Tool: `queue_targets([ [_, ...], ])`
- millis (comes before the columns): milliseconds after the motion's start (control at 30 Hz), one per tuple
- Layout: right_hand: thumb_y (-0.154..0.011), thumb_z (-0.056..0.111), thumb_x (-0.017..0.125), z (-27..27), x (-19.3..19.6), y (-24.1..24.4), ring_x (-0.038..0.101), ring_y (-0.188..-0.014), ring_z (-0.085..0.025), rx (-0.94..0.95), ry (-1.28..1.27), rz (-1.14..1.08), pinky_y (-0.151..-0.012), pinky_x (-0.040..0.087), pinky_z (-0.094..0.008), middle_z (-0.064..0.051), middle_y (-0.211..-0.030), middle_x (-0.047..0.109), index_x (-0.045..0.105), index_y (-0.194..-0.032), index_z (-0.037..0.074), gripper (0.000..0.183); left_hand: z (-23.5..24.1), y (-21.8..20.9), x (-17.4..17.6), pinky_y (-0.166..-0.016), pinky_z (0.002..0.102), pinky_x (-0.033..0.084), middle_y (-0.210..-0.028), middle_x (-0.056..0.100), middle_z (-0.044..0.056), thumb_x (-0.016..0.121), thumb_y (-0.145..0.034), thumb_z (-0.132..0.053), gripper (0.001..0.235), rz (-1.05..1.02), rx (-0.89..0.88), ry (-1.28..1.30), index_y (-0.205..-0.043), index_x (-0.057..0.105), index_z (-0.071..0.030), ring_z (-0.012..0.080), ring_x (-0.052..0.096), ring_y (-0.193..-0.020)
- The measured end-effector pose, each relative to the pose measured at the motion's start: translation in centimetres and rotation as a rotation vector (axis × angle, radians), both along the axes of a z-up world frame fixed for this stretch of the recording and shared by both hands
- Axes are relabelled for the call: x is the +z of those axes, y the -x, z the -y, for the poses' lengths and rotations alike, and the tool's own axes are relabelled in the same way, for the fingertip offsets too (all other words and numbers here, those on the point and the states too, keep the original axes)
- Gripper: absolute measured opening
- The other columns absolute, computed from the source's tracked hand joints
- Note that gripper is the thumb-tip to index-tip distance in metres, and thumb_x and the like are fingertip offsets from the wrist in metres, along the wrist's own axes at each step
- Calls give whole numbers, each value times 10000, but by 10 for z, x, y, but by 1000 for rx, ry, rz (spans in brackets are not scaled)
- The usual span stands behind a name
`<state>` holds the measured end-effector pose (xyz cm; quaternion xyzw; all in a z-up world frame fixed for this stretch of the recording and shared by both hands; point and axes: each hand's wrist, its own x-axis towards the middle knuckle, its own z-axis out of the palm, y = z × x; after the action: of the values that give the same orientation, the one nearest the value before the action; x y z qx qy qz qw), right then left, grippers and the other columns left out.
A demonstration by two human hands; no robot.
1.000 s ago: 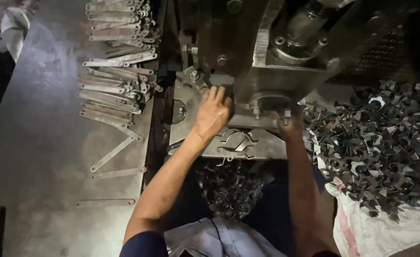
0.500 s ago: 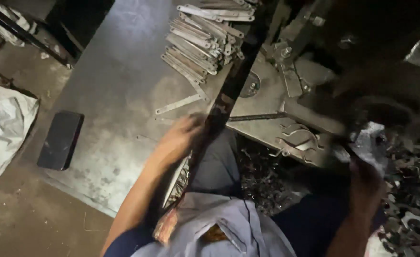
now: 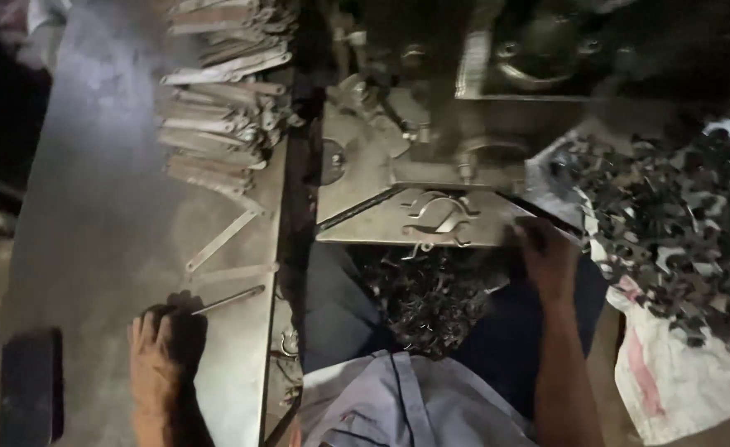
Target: The recorder is using a stamping machine to punch or shape metal strips into components.
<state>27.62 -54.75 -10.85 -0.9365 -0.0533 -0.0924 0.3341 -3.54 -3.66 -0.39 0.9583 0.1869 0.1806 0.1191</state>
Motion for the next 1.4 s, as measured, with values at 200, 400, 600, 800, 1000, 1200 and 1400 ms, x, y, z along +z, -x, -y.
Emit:
queue_targets([
  [200, -927, 229, 771, -28, 43, 19, 731, -792, -274, 161, -74, -156, -752, 571, -381, -128, -918, 775, 779, -1105, 70, 239, 23, -54, 13, -875, 433, 570, -1260, 647, 161, 643, -902, 1, 313, 90, -10, 191, -1195, 698, -94, 364, 671, -1085],
  [400, -1014, 269, 648, -80, 58, -27, 764, -936, -263, 554, -12, 236, -794, 618, -365, -123, -1134, 768, 724, -1232, 82, 297, 102, -192, 28, -688, 377, 537, -875, 733, 134, 765, -875, -91, 107, 108, -256, 418, -982, 766, -82, 300, 703, -751],
  [600, -1089, 543, 517, -103, 54, -66, 753, -759, -298, 425, 586, 9, -631, 622, -396, -178, -988, 755, 598, -1319, 13, 584, 158, -305, -33, -607, 327, 631, -860, 779, 74, 747, -877, -90, 169, 88, -252, 1366, -1039, 746, -44, 123, 746, -676],
  [800, -1030, 249, 524, -51, 24, -66, 716, -557, -164, 656, -406, -248, -519, 574, -381, -109, -790, 754, 643, -1297, 68, 344, 183, -339, -46, -707, 292, 577, -913, 797, 69, 796, -913, -13, 113, 545, -324, 1109, -1010, 812, -69, 150, 702, -763],
  [1000, -1001, 120, 647, -33, 4, -118, 718, -832, -238, 289, 177, 630, -1070, 576, -488, -231, -1186, 737, 667, -944, 48, 94, 179, -343, -2, -953, 476, 534, -1199, 634, 199, 724, -804, -36, 177, 379, -468, 292, -958, 807, -61, 368, 581, -1119],
  [1200, -995, 272, 720, -6, -72, -155, 599, -1246, -428, 224, 251, 565, -1080, 486, -485, -202, -1408, 620, 655, -1351, 17, 443, 176, -358, -36, -1048, 512, 472, -1362, 561, 251, 634, -940, -169, 233, 185, -566, -215, -1072, 718, 5, 425, 538, -1271],
  [1400, -1080, 78, 551, 44, -128, -139, 653, -1230, -260, 209, 457, 506, -1012, 451, -612, -141, -1411, 671, 654, -1403, 158, 348, 127, -282, -40, -1055, 509, 441, -1339, 546, 305, 583, -836, -141, 535, 299, -691, 14, -1338, 695, 6, 490, 494, -1248],
])
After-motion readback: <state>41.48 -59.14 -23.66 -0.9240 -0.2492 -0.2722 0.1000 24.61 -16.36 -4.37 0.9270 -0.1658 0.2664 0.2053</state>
